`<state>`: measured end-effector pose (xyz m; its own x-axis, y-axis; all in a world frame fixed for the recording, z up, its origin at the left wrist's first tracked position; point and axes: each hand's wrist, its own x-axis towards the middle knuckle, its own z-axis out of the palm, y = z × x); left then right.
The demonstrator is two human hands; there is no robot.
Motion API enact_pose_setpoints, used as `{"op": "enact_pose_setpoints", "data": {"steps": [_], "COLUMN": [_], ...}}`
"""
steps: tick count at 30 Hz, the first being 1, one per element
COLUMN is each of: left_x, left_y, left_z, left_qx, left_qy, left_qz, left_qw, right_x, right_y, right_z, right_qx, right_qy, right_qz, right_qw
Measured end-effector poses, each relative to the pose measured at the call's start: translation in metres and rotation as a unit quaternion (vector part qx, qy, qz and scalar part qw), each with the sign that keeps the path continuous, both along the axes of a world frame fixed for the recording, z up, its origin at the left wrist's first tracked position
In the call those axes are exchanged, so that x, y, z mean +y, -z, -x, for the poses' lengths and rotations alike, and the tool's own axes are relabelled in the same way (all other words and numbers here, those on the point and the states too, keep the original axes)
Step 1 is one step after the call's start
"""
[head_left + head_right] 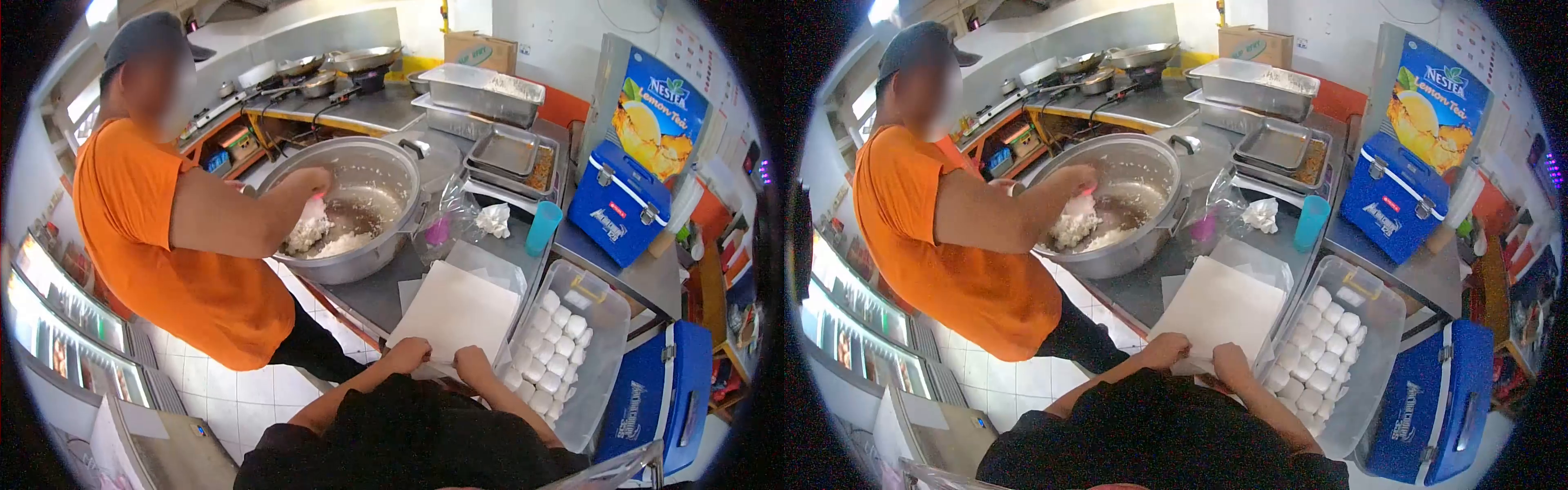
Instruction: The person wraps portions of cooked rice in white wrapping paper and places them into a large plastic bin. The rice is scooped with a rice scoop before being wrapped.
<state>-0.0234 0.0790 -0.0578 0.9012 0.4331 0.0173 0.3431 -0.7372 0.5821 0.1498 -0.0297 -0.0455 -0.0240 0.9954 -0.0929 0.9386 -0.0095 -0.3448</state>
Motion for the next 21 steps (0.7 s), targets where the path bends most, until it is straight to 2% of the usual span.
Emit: {"op": "enact_pose_setpoints", "data": {"steps": [4, 8, 11, 14, 16, 21], "left_x": [-0.006, -0.003, -0.005, -0.012, -0.017, -0.018], "left_y": [-0.026, -0.016, -0.008, -0.002, 0.002, 0.003], "left_z": [-0.003, -0.006, -0.005, -0.009, -0.014, -0.011], "left_qx": [0.045, 0.040, 0.024, 0.058, 0.075, 0.043], "left_qy": [-0.007, -0.030, -0.053, -0.093, -0.132, -0.133], "left_qz": [0.000, -0.005, 0.011, 0.039, 0.026, 0.012], "left_qw": [0.999, 0.999, 0.998, 0.993, 0.988, 0.990], "right_x": [0.002, 0.000, -0.006, -0.009, -0.008, 0.002], "right_y": [0.001, -0.018, -0.007, -0.006, -0.009, -0.006], "right_z": [-0.005, -0.007, -0.013, -0.013, -0.016, -0.023], "right_qx": [0.014, 0.065, 0.099, 0.143, 0.151, 0.170], "right_qy": [0.027, 0.051, 0.065, 0.087, 0.088, 0.103], "right_qz": [-0.009, 0.039, -0.019, -0.043, -0.030, 0.001], "right_qw": [0.999, 0.996, 0.993, 0.985, 0.984, 0.980]}}
